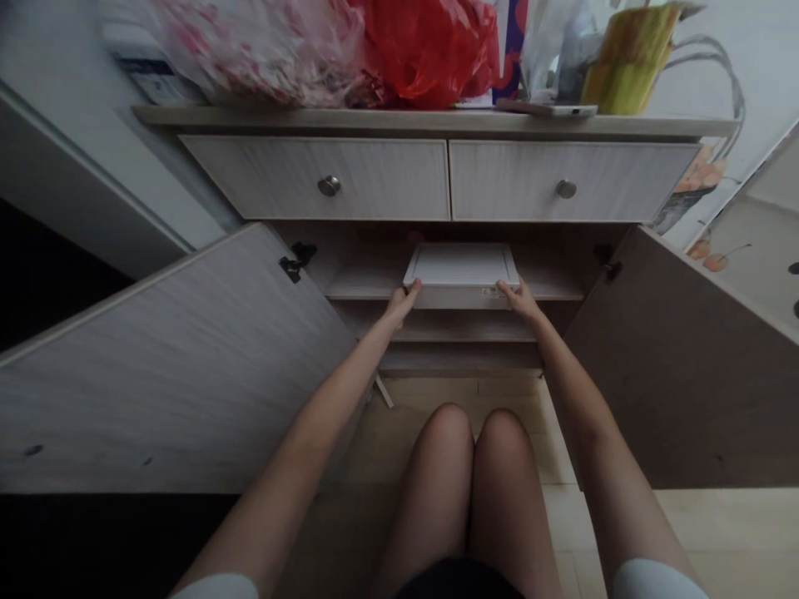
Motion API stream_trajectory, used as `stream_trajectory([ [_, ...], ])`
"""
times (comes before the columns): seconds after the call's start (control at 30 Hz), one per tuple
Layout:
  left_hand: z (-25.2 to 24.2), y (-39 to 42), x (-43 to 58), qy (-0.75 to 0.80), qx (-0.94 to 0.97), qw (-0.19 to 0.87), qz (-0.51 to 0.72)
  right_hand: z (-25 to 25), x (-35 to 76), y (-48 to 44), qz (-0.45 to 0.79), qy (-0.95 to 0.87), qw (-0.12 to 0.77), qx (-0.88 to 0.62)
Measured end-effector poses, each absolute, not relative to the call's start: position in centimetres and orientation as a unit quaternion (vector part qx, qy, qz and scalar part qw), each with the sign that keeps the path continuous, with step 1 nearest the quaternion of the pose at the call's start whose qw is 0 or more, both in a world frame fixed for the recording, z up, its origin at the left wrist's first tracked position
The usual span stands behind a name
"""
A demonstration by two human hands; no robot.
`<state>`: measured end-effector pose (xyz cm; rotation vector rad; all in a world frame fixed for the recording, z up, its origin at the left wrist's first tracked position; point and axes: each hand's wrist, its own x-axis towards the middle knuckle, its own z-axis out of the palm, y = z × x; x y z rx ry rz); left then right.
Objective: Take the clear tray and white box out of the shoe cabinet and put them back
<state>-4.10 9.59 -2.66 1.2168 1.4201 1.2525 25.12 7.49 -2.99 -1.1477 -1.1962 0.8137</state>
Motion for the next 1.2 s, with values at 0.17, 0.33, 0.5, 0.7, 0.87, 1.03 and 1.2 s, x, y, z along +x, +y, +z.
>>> stream_trajectory([
  [0.17, -5.1, 7.9, -4.3, 0.585, 0.506, 0.249, 0.582, -5.9, 24.2, 5.0, 0.165, -0.496, 0.628, -0.577],
  [0.33, -6.9, 7.6, -3.4, 0.61, 0.518, 0.191, 0.569, -8.0, 23.4, 4.6, 0.065, -0.467, 0.615, -0.632],
  [0.5, -6.6, 9.7, -2.9, 0.627, 0.523, 0.13, 0.562, -8.2, 23.8, 7.0, 0.029, -0.461, 0.62, -0.635],
  [0.7, -6.2, 12.9, -2.8, 0.641, 0.548, 0.102, 0.527, -7.3, 24.6, 10.1, -0.005, -0.474, 0.55, -0.687],
  [0.87, -5.5, 15.4, -2.8, 0.65, 0.562, 0.108, 0.499, -6.3, 24.8, 12.9, 0.023, -0.491, 0.531, -0.69],
  [1.03, -4.7, 17.8, -2.9, 0.664, 0.574, 0.128, 0.462, -5.3, 24.9, 15.2, 0.052, -0.488, 0.512, -0.705],
  [1.2, -4.2, 20.3, -3.0, 0.681, 0.582, 0.124, 0.426, -4.6, 24.9, 17.2, 0.059, -0.48, 0.489, -0.726],
])
